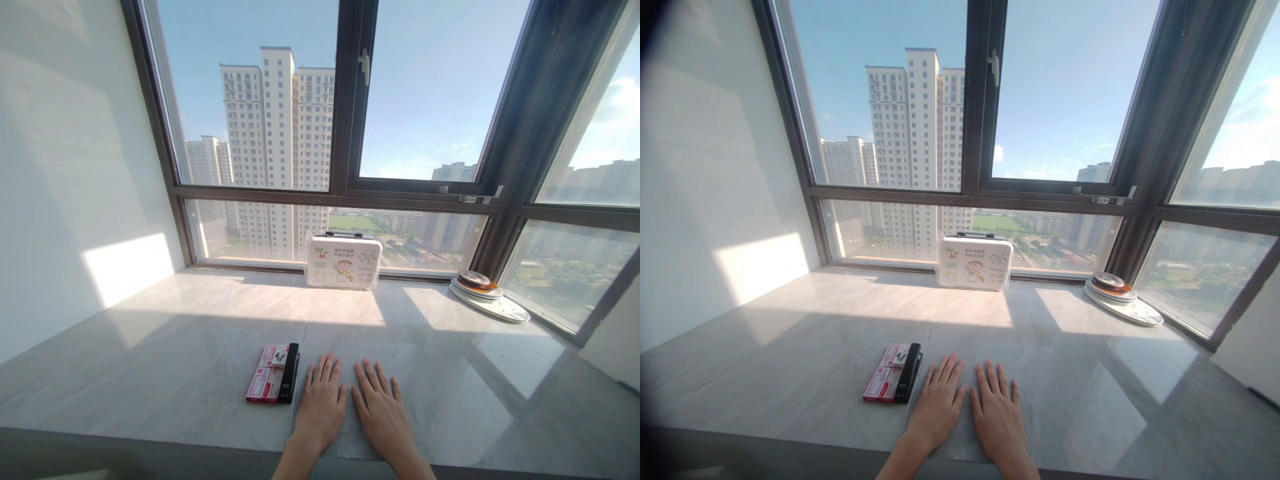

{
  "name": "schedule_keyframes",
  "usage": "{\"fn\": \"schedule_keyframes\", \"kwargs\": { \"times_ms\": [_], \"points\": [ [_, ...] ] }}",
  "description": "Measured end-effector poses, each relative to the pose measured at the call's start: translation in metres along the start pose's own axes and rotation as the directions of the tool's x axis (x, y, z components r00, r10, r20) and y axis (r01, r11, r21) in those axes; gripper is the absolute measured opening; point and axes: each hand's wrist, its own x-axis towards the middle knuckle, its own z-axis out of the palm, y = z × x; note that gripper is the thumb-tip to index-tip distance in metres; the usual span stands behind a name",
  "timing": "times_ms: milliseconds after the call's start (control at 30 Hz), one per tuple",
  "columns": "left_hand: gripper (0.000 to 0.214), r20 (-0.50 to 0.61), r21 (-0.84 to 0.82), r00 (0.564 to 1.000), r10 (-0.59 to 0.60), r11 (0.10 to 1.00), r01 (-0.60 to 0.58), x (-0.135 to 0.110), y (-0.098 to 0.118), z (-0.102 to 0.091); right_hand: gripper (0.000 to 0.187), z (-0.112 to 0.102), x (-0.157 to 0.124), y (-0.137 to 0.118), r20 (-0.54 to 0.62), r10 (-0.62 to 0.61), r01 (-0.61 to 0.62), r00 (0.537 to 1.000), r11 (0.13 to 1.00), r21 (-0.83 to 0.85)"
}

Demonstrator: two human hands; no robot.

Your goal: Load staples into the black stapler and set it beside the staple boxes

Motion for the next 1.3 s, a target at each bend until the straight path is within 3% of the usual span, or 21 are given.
{"fn": "schedule_keyframes", "kwargs": {
  "times_ms": [1300],
  "points": [
    [0.058, 0.018, -0.019, 1.0, -0.024, 1.0, 0.024, -0.0077, 0.0025, -0.004, 0.06, -0.0011, -0.0081, -0.004, 0.021, -0.009, 0.01, 1.0, 0.999, -0.042]
  ]
}}
